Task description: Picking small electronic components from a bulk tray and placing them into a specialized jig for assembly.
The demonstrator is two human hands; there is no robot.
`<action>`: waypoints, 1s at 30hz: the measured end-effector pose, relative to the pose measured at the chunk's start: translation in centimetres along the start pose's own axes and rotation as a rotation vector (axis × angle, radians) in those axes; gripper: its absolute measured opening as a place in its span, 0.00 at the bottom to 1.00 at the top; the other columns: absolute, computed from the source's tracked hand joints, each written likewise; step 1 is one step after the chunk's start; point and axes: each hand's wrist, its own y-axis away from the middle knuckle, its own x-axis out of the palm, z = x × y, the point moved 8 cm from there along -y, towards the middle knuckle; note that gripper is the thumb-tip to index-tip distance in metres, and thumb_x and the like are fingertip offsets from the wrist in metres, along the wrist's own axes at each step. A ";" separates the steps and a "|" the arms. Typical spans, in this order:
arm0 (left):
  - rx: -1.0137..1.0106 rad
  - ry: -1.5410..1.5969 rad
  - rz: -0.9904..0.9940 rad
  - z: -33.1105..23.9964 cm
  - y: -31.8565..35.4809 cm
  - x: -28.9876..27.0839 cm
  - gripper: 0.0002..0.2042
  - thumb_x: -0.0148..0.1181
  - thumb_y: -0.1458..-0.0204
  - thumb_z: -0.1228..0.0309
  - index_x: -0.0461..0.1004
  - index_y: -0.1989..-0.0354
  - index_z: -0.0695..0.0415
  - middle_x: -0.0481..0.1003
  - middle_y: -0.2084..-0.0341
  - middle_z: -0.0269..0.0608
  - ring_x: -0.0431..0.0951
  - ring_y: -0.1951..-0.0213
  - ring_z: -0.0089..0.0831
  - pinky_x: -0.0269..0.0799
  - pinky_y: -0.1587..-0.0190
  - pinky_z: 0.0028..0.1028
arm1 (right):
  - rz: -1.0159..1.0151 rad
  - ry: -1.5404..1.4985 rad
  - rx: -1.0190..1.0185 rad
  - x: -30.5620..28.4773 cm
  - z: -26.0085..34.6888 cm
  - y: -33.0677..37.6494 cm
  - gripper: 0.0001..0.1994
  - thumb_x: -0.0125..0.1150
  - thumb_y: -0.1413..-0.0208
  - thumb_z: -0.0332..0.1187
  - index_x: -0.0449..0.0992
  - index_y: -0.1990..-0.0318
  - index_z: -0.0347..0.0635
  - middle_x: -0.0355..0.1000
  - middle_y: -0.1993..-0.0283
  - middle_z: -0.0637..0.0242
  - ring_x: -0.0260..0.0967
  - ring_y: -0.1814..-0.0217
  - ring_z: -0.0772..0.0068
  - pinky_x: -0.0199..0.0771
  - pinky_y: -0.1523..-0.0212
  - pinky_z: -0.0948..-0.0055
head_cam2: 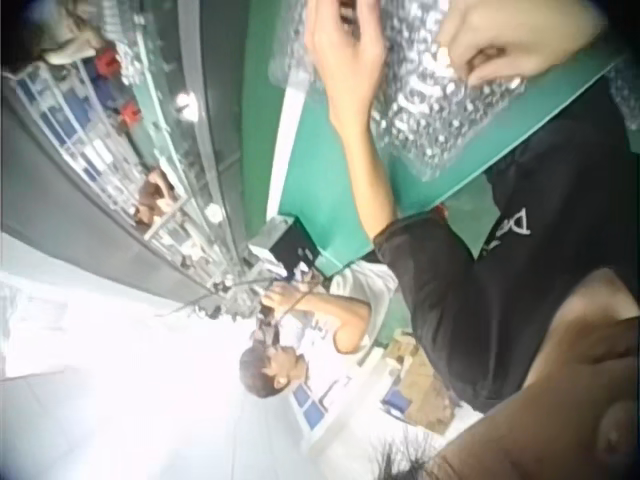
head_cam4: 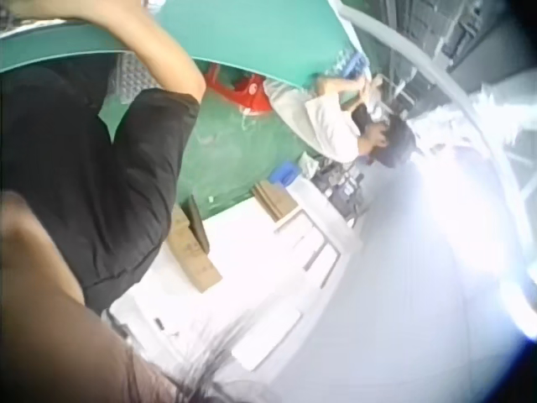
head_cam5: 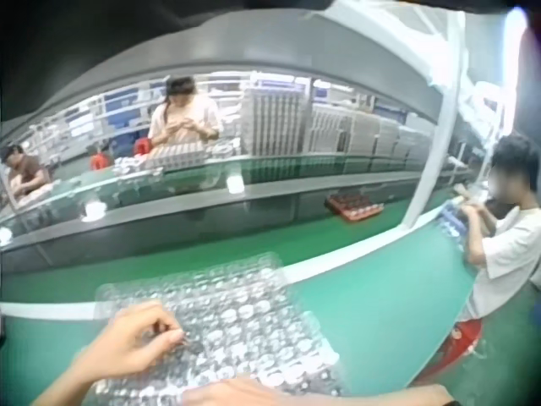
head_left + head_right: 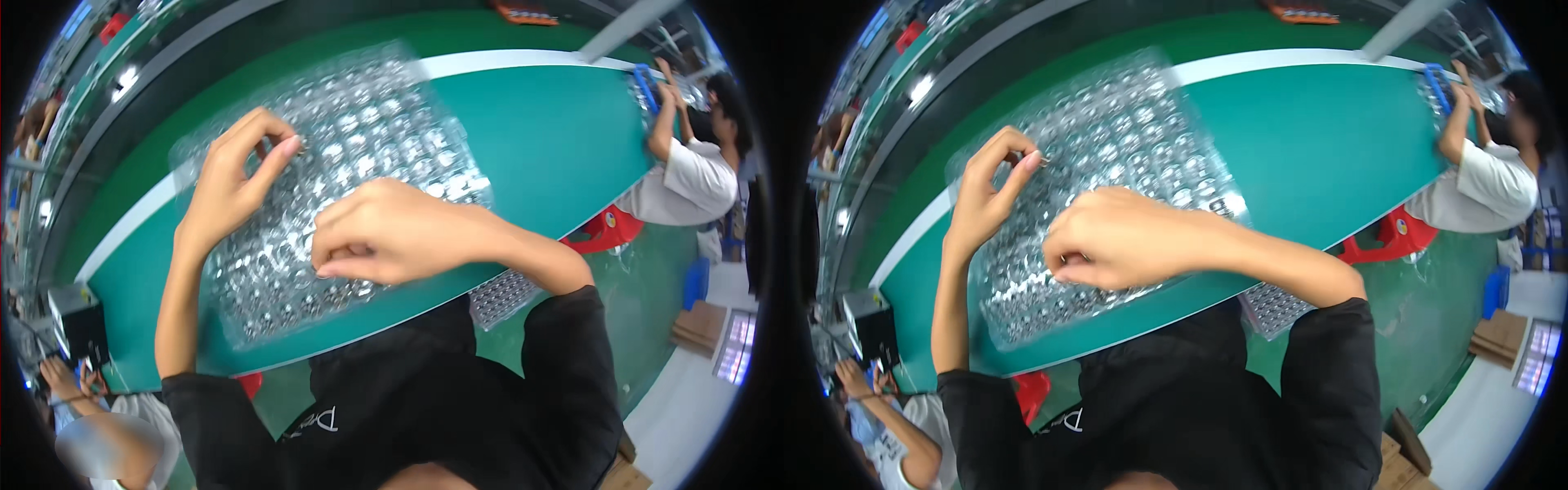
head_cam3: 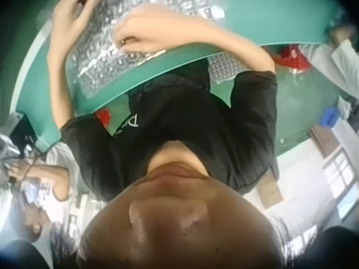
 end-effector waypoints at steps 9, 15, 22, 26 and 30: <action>0.215 -0.058 -0.090 1.7 -10.5 1.8 0.07 0.59 0.39 0.71 0.75 0.62 0.64 0.75 0.62 0.39 0.75 0.62 0.30 0.70 0.60 0.26 | -0.855 -0.194 0.416 -17.1 -18.0 10.8 0.09 0.63 0.38 0.30 0.79 0.57 0.31 0.79 0.67 0.63 0.78 0.65 0.75 0.78 0.64 0.76; 0.224 -0.090 -0.027 3.4 -16.4 6.1 0.10 0.54 0.35 0.68 0.71 0.60 0.65 0.76 0.66 0.45 0.76 0.65 0.35 0.71 0.59 0.31 | -1.124 -0.067 0.433 -19.7 -22.5 15.5 0.10 0.65 0.39 0.32 0.80 0.59 0.31 0.77 0.71 0.66 0.73 0.73 0.78 0.73 0.70 0.80; 0.176 -0.039 -0.002 4.7 -21.3 11.8 0.13 0.46 0.31 0.64 0.66 0.56 0.65 0.79 0.63 0.53 0.79 0.61 0.46 0.73 0.54 0.37 | -1.355 0.446 0.465 -28.6 -27.4 22.5 0.10 0.68 0.44 0.34 0.83 0.65 0.35 0.79 0.59 0.56 0.77 0.60 0.67 0.75 0.55 0.69; 0.145 0.082 -0.038 5.0 -24.1 14.6 0.14 0.42 0.31 0.63 0.64 0.55 0.66 0.79 0.60 0.57 0.79 0.57 0.51 0.73 0.51 0.42 | -1.557 0.394 0.435 -32.7 -30.5 26.0 0.14 0.64 0.40 0.36 0.81 0.59 0.30 0.81 0.61 0.58 0.78 0.61 0.69 0.75 0.55 0.71; 0.064 0.195 -0.068 5.1 -27.1 16.7 0.14 0.41 0.31 0.65 0.63 0.55 0.68 0.79 0.61 0.61 0.79 0.55 0.57 0.73 0.50 0.45 | -1.527 0.306 0.618 -35.9 -33.7 28.1 0.14 0.57 0.33 0.36 0.77 0.53 0.30 0.77 0.58 0.63 0.73 0.57 0.76 0.76 0.58 0.75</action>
